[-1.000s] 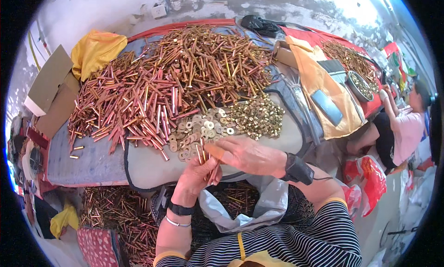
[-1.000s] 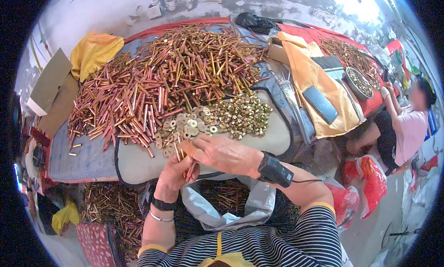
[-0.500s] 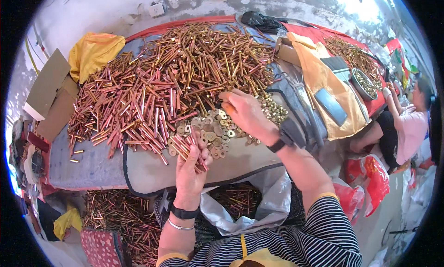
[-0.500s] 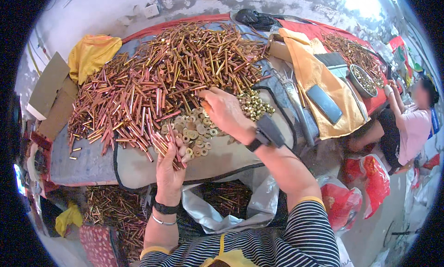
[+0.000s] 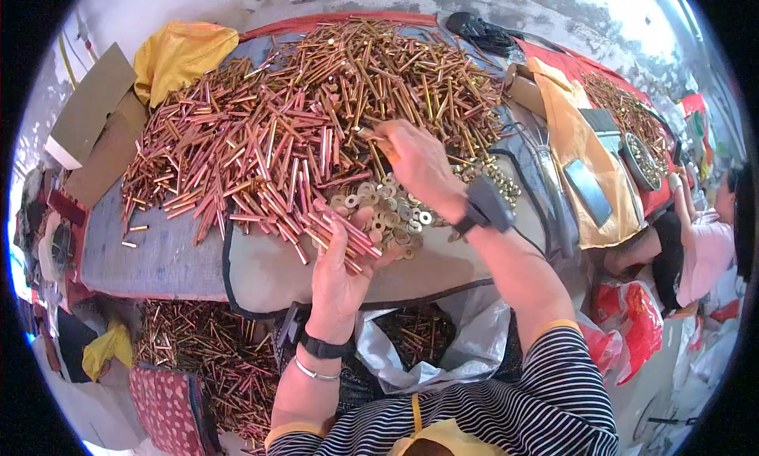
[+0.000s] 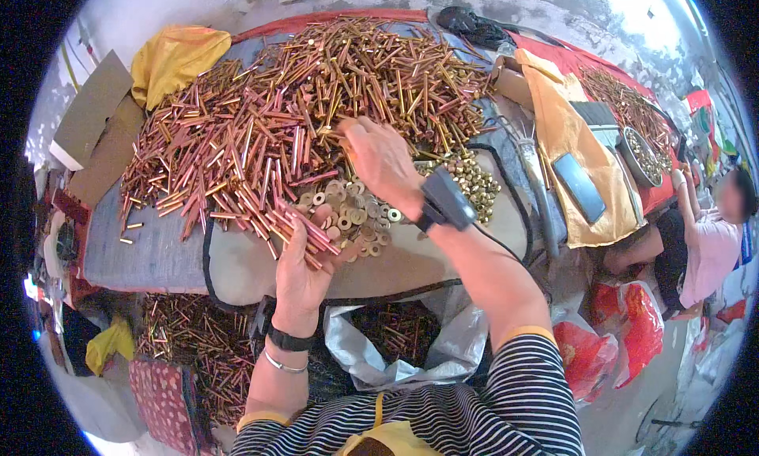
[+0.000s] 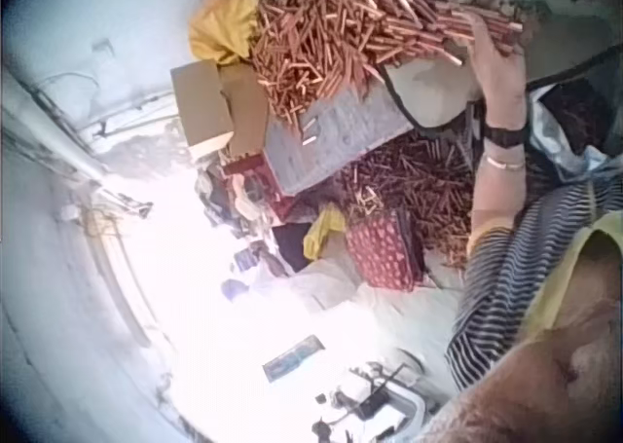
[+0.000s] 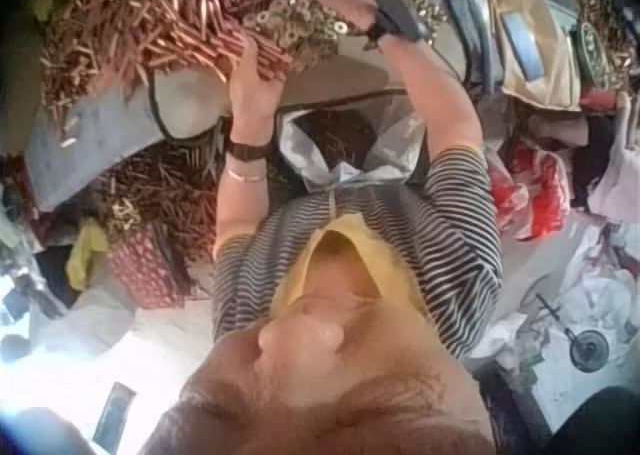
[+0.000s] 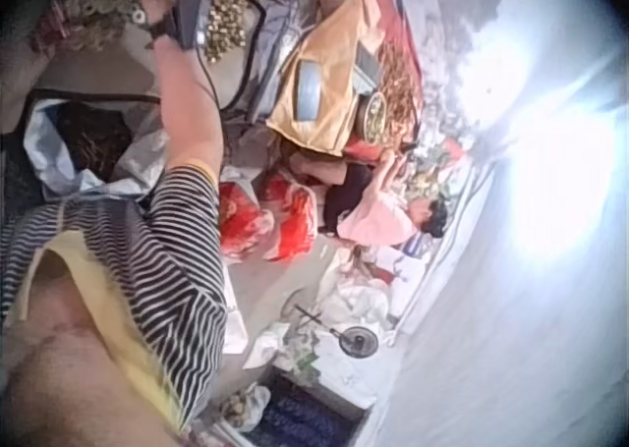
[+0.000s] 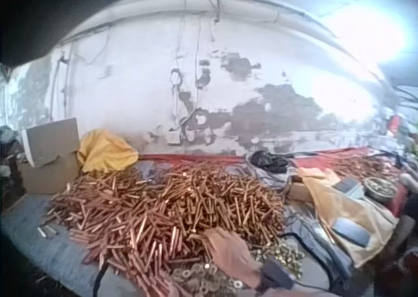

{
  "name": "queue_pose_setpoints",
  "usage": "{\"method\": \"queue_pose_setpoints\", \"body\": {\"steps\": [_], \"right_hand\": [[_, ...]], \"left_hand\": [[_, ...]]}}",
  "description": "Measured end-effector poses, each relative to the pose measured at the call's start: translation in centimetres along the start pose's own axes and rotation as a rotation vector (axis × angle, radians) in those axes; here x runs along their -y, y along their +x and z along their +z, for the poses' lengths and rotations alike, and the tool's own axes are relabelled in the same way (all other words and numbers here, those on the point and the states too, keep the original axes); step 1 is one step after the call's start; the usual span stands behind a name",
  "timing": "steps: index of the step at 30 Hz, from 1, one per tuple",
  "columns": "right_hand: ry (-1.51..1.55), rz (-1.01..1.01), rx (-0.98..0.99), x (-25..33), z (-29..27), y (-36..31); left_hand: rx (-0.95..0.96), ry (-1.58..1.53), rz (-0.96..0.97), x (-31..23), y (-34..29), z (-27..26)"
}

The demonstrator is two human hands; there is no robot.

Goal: Assembling metal tubes with flat metal washers by sliding them on and placing them in a bag.

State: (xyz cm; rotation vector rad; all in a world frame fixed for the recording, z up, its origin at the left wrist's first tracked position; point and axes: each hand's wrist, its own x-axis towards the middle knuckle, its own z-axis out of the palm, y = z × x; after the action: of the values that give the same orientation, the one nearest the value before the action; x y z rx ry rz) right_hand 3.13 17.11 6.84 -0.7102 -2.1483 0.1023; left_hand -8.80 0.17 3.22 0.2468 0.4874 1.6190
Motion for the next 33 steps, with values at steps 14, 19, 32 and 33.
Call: {"method": "queue_pose_setpoints", "body": {"steps": [14,19,32,33], "right_hand": [[0.191,0.327,0.377,5.6,-9.1,-14.4],[0.100,0.258,0.447,5.0,-8.4,-13.9],[-0.023,0.174,0.588,5.8,-8.1,-12.1],[-0.023,0.171,0.591,6.2,-8.5,-11.8]], "left_hand": [[-0.044,0.225,0.213,0.1,0.4,0.1],[-0.024,0.200,0.212,1.3,1.0,-0.3],[-0.082,0.244,0.192,0.8,0.5,0.4],[-0.110,0.251,0.188,0.7,0.4,0.7]]}}
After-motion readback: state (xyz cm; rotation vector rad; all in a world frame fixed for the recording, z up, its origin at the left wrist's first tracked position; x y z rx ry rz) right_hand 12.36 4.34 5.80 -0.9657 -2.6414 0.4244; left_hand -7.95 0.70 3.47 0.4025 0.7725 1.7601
